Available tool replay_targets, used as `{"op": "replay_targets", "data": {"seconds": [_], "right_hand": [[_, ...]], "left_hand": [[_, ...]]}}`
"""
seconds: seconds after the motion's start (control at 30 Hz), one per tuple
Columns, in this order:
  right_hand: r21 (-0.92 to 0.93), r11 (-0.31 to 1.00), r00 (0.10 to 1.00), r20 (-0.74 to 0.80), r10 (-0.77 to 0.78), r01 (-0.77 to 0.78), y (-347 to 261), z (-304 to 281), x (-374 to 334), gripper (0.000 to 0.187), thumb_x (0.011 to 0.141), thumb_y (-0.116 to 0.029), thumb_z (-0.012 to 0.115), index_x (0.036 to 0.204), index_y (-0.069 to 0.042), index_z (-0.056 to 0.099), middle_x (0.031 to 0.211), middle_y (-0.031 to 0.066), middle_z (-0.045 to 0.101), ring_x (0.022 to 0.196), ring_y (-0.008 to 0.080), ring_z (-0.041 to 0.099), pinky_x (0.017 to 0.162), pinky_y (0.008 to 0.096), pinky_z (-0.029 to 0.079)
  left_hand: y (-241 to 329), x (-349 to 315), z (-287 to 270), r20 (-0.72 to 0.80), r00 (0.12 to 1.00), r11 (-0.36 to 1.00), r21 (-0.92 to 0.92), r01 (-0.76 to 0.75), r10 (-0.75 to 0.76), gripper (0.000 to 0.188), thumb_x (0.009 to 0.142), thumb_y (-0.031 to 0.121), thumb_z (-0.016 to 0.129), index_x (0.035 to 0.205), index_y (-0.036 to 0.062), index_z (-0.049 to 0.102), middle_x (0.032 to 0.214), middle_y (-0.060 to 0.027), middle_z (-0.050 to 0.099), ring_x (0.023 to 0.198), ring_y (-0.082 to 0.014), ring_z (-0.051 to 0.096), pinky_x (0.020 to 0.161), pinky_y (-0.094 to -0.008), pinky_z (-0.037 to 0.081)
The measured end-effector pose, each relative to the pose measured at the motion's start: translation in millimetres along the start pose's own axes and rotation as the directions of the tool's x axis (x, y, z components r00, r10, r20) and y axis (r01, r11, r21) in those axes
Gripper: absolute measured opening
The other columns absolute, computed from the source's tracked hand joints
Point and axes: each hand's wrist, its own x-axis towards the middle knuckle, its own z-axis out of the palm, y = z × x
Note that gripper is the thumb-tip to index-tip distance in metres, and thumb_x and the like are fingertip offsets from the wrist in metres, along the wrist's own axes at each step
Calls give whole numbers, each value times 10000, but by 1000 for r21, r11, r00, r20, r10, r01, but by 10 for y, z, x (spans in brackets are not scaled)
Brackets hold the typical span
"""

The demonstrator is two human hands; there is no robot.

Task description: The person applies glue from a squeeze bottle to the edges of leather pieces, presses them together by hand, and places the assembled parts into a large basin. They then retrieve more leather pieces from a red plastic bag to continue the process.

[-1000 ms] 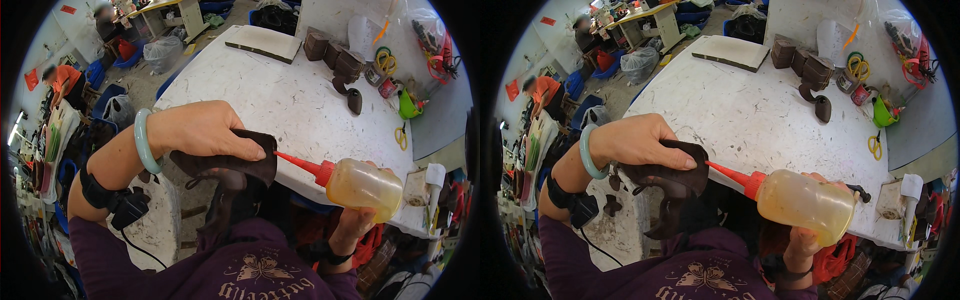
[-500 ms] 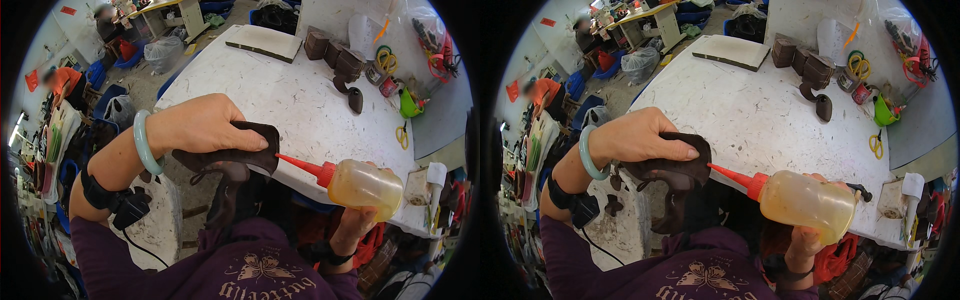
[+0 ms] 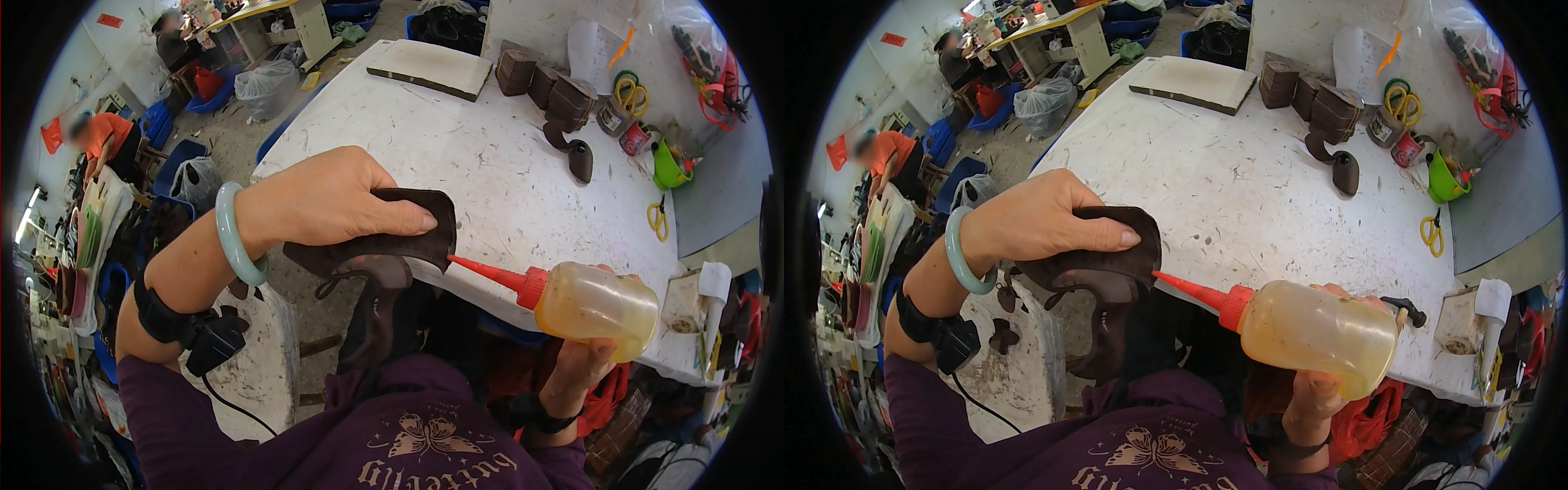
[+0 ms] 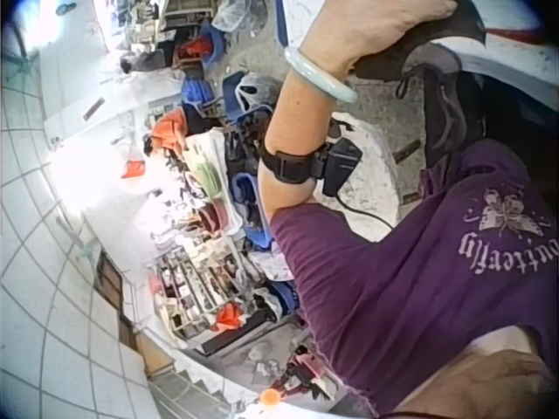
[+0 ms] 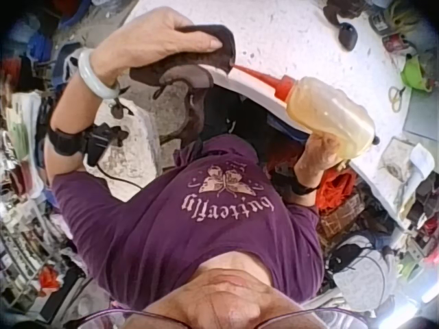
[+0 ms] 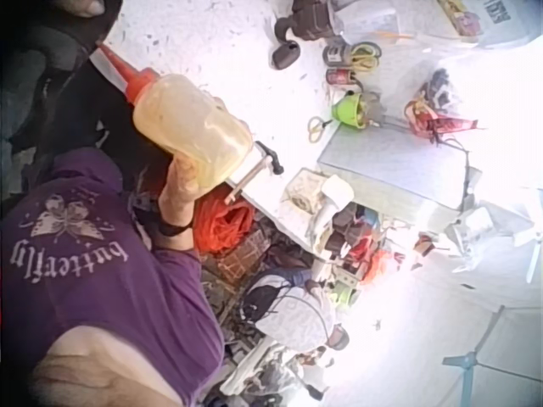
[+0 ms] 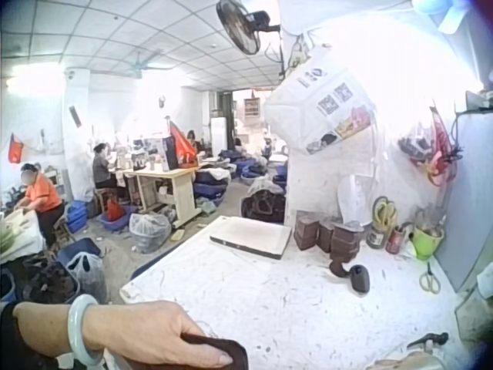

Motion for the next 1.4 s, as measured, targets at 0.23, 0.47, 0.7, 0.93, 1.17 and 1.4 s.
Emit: {"op": "replay_targets", "data": {"seconds": [0.23, 0.47, 0.7, 0.93, 1.17, 1.4], "right_hand": [[17, 998, 998, 25, 54, -54, -19, 5, -2, 802, 624, -475, 798, 1173, -58, 388, 1014, 54, 456, 943, 219, 491, 812, 357, 439], [35, 998, 997, 57, 42, -44, 34, -62, -27, 792, 650, -486, 780, 1196, -60, 395, 1029, 63, 477, 977, 230, 497, 831, 372, 441], [74, 993, 996, -29, 90, -87, 64, -118, -57, 836, 689, -502, 746, 1278, -45, 368, 1139, 107, 491, 1099, 271, 492, 912, 415, 427], [134, 986, 993, -39, 110, -104, 130, -155, -57, 827, 703, -495, 736, 1289, -48, 361, 1170, 83, 476, 1109, 277, 493, 928, 422, 420], [88, 994, 997, -35, 74, -71, 101, -106, -32, 814, 705, -492, 738, 1283, -55, 367, 1154, 77, 471, 1091, 265, 500, 908, 409, 430], [145, 981, 991, 65, 120, -129, 21, -81, 27, 775, 694, -456, 763, 1233, -47, 384, 1086, 103, 505, 1057, 253, 508, 881, 395, 439]], "left_hand": [[-24, 16, 8, -7, 1000, 999, -40, 17, -17, 363, 820, 321, 680, 790, -41, 691, 610, 9, 580, 549, -42, 478, 505, -215, 398], [-43, 9, 13, -22, 1000, 999, -38, -2, 1, 353, 825, 317, 675, 798, -34, 694, 617, 13, 589, 548, -39, 481, 507, -213, 400], [-13, -58, 69, -67, 997, 989, -136, -56, 47, 349, 827, 309, 677, 791, -38, 694, 608, 16, 584, 545, -27, 475, 485, -208, 388], [-6, -30, 69, -92, 995, 989, -137, -55, 43, 348, 832, 307, 675, 787, -38, 693, 601, 23, 586, 534, -20, 477, 475, -202, 386], [19, -43, 80, -96, 995, 993, -104, -51, 41, 377, 822, 336, 678, 786, -39, 690, 600, 11, 591, 541, -34, 493, 493, -215, 401], [27, -49, 46, -107, 994, 997, -67, -33, 25, 404, 819, 361, 671, 786, -41, 688, 594, -4, 593, 546, -45, 500, 506, -225, 408]]}}
